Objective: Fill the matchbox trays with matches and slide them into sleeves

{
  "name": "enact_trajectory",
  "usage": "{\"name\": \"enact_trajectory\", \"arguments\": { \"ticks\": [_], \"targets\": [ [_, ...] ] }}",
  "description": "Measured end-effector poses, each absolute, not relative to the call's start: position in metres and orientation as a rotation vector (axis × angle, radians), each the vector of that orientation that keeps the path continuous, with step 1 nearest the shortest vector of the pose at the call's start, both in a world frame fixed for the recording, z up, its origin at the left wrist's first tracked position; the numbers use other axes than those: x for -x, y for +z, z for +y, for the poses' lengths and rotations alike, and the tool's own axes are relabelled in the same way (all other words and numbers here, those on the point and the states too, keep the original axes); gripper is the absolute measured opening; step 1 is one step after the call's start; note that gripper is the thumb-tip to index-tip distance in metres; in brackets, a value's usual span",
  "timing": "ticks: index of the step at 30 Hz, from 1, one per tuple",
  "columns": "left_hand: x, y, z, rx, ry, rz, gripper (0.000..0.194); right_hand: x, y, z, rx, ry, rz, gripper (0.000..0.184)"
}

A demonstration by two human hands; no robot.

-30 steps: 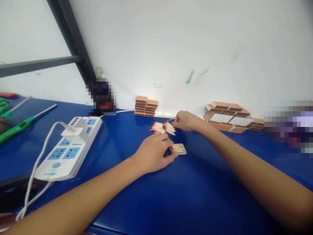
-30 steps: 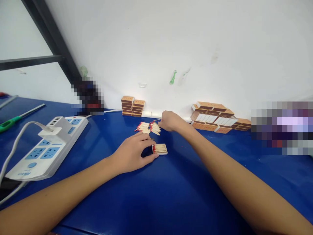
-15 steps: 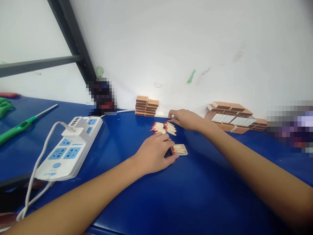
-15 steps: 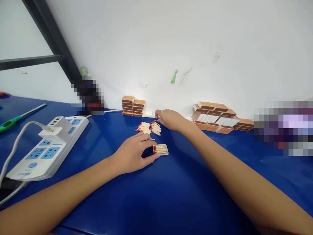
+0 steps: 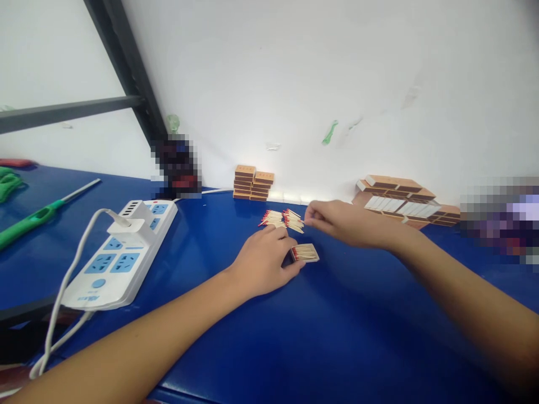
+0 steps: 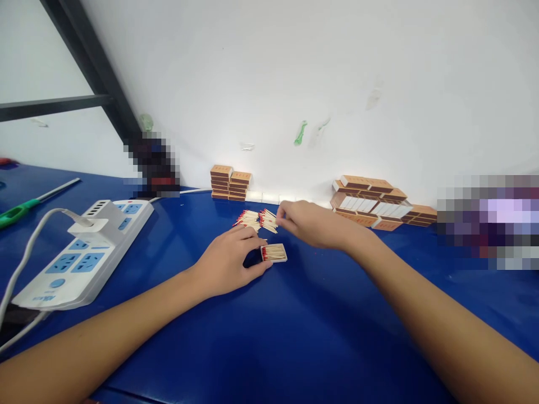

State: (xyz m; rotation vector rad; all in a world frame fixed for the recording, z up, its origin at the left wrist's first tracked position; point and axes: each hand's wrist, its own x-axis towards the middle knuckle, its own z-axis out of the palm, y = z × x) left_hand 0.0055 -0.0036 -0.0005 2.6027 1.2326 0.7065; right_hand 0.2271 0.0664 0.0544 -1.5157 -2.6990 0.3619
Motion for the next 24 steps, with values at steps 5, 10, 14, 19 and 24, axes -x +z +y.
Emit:
{"name": "enact_trajectory", "arguments": {
  "ticks": [5,10,14,19,24],
  "targets": [
    [-0.005,0.000,-0.002,-2.606,0.707,1.243,0.024,-0.218,0.051,0.020,1.487,0.528,-2.807,0.027],
    [-0.005,-0.002,-0.001,-2.639,0.691,1.237,0.026,-0.211,0.050,0.016,1.511,0.410,-2.769,0.017],
    [-0.005,-0.001,-0.002,-2.641,0.699,1.216,0.026,-0.209,0.054,0.038,1.495,0.341,-2.624,0.012],
    [-0.006,0.000,-0.003,-2.637,0.683,1.218,0.025,-0.200,0.043,0.062,1.475,0.338,-2.586,0.010],
    [-0.006,0.000,-0.004,-2.647,0.678,1.205,0.027,-0.192,0.039,0.064,1.555,0.281,-2.615,0.011]
  ]
}}
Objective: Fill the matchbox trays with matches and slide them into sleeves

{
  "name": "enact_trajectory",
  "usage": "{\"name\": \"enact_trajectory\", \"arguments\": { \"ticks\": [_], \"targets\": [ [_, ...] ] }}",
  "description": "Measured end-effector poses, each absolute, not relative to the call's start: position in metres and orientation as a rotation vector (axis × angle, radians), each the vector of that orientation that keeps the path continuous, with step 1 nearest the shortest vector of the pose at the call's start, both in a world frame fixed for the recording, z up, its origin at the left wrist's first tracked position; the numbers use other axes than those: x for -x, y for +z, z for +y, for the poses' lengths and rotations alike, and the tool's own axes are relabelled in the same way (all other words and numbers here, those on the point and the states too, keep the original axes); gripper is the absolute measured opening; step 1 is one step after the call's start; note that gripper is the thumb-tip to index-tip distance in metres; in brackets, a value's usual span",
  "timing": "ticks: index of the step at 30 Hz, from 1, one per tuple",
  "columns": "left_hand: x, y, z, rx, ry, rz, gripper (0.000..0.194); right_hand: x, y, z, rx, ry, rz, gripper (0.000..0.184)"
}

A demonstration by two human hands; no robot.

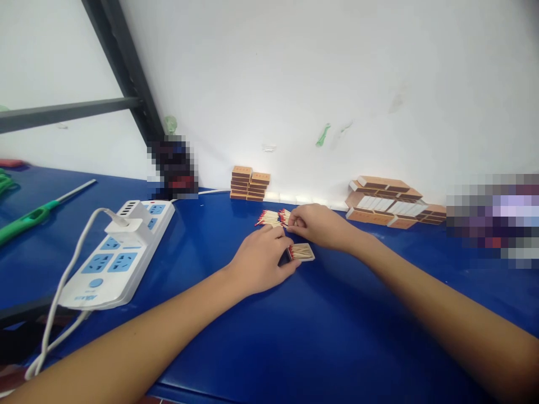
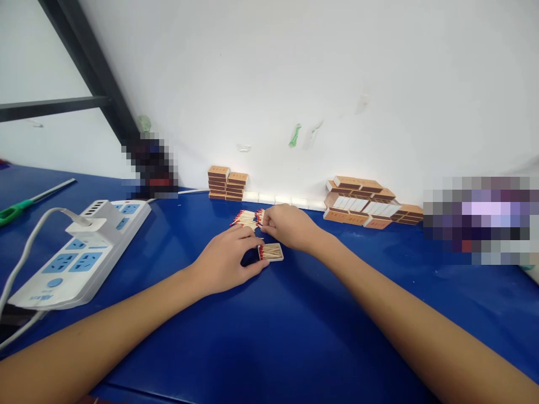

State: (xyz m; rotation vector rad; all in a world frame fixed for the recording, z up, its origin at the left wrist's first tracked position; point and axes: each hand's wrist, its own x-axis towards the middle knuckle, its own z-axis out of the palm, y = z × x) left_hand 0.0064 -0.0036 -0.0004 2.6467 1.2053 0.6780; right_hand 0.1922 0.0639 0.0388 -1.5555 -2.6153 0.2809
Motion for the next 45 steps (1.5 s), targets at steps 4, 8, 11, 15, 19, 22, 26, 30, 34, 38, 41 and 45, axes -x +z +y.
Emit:
{"name": "enact_trajectory", "arguments": {
  "ticks": [4,8,11,15,19,22,26,30,34,38,41,45],
  "targets": [
    [-0.006,0.000,-0.006,-2.653,0.658,1.189,0.028,-0.195,0.037,0.066,1.604,0.265,-2.654,0.016],
    [-0.007,0.001,-0.008,-2.646,0.646,1.216,0.028,-0.208,0.038,0.066,1.554,0.321,-2.699,0.018],
    [-0.007,0.001,-0.008,-2.609,0.659,1.272,0.027,-0.220,0.046,0.054,1.510,0.431,-2.647,0.023],
    [-0.007,0.001,-0.006,-2.535,0.677,1.333,0.027,-0.229,0.053,0.028,1.369,0.535,-2.677,0.026],
    [-0.007,0.001,-0.005,-2.527,0.669,1.317,0.026,-0.223,0.047,0.011,1.290,0.425,-2.773,0.020],
    [-0.007,0.002,-0.004,-2.525,0.675,1.291,0.026,-0.217,0.043,0.008,1.378,0.298,-2.815,0.013],
    [-0.006,0.002,-0.003,-2.531,0.661,1.283,0.026,-0.219,0.046,0.011,1.327,0.331,-2.809,0.011],
    [-0.007,0.002,-0.004,-2.550,0.654,1.268,0.028,-0.223,0.053,0.015,1.216,0.419,-2.746,0.014],
    [-0.007,0.002,-0.005,-2.557,0.652,1.271,0.026,-0.223,0.053,0.015,1.093,0.543,-2.751,0.018],
    [-0.007,0.003,-0.005,-2.570,0.656,1.260,0.025,-0.222,0.050,0.013,1.139,0.486,-2.724,0.015],
    [-0.007,0.003,-0.004,-2.584,0.656,1.253,0.025,-0.221,0.047,0.013,1.177,0.428,-2.724,0.013],
    [-0.007,0.002,-0.005,-2.595,0.660,1.233,0.025,-0.222,0.046,0.014,1.188,0.415,-2.725,0.015]
  ]
}}
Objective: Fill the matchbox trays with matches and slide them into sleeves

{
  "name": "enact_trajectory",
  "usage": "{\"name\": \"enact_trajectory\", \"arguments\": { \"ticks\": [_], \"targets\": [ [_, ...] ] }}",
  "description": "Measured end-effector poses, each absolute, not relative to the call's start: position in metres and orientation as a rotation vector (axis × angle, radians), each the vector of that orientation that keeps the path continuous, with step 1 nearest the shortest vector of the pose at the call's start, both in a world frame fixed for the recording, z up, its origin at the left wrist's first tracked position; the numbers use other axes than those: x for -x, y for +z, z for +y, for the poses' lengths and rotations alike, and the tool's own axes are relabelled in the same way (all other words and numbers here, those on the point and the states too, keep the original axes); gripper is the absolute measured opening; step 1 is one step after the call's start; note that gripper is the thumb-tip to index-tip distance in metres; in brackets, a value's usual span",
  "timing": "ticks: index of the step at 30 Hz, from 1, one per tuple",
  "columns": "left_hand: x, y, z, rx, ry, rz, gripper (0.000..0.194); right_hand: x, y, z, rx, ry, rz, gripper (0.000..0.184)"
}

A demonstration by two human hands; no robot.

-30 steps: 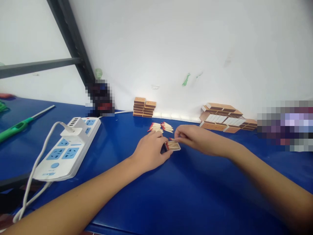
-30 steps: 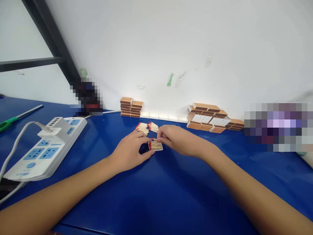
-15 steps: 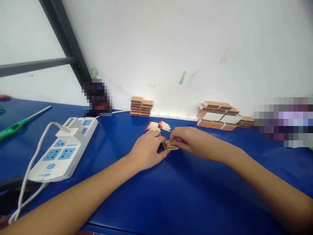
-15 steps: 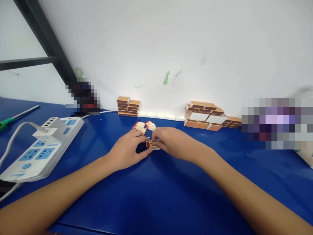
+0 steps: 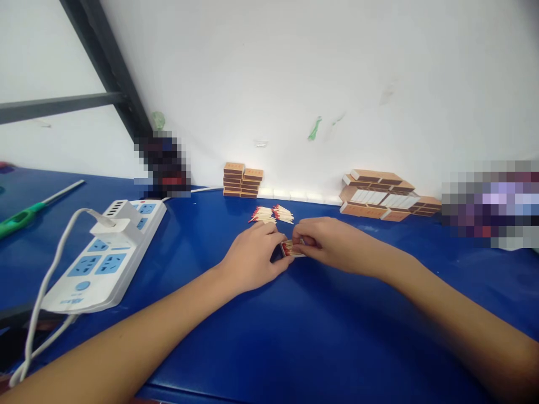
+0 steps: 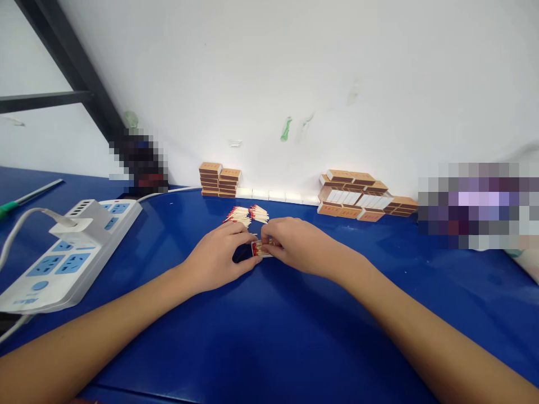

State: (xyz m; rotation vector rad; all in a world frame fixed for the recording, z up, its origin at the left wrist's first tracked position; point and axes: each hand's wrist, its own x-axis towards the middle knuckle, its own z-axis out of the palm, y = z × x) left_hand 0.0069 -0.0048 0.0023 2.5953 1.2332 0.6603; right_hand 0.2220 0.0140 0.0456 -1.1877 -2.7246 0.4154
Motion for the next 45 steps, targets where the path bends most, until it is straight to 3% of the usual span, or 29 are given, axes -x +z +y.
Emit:
{"name": "enact_trajectory", "arguments": {
  "ticks": [16,28,32,36,45],
  "targets": [
    [-0.014,0.008,-0.025,-2.582,0.571,0.982,0.026,-0.218,0.042,0.039,1.235,0.590,-2.481,0.010],
    [-0.013,0.010,-0.025,-2.643,0.465,0.857,0.025,-0.208,0.032,0.045,1.257,0.612,-2.592,0.013],
    [-0.015,0.008,-0.028,-2.650,0.471,0.811,0.023,-0.199,0.034,0.040,1.218,0.605,-2.592,0.006],
    [-0.015,0.008,-0.028,-2.665,0.481,0.790,0.022,-0.192,0.027,0.040,1.142,0.551,-2.601,0.015],
    [-0.013,0.006,-0.025,-2.658,0.493,0.791,0.022,-0.185,0.019,0.042,1.232,0.545,-2.589,0.014]
  ]
}}
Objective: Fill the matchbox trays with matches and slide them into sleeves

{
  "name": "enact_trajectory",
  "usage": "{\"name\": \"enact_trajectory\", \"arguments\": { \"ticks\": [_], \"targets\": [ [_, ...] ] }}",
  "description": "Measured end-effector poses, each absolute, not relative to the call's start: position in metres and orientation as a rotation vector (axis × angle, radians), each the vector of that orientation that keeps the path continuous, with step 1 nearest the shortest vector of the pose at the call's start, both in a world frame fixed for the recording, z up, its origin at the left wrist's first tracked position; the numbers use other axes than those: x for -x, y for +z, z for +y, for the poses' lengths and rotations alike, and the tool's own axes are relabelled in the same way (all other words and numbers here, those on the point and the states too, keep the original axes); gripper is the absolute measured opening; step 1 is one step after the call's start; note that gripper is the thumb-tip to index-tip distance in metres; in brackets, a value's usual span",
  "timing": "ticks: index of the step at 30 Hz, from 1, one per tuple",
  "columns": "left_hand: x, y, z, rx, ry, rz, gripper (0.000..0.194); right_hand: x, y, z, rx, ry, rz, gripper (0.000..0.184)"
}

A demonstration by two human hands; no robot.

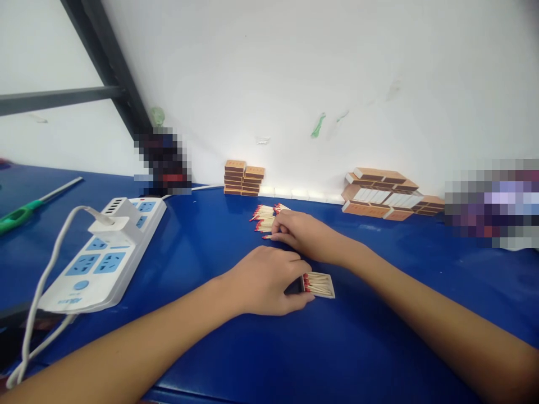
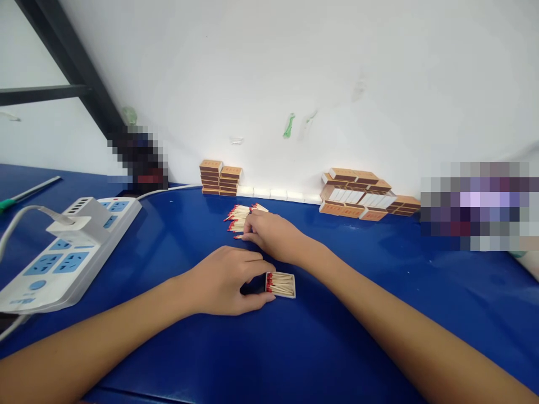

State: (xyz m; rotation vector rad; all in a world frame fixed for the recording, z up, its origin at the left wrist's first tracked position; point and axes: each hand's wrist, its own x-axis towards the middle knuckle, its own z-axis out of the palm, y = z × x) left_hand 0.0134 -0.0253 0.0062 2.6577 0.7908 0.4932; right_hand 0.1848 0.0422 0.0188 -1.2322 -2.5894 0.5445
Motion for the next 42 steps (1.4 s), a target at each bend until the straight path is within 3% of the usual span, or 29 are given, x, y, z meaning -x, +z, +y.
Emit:
{"name": "enact_trajectory", "arguments": {
  "ticks": [12,18,34,42],
  "targets": [
    [-0.005,0.016,-0.010,-2.527,0.531,1.027,0.018,-0.217,0.043,0.037,1.405,0.420,-2.638,0.017],
    [0.002,0.016,0.003,-2.394,0.574,1.142,0.025,-0.232,0.062,0.020,1.396,0.577,-2.642,0.025],
    [0.002,0.015,0.004,-2.423,0.563,1.154,0.026,-0.223,0.046,0.017,1.351,0.615,-2.680,0.021],
    [0.001,0.015,0.005,-2.414,0.548,1.157,0.023,-0.223,0.046,0.018,1.107,0.689,-2.665,0.011]
  ]
}}
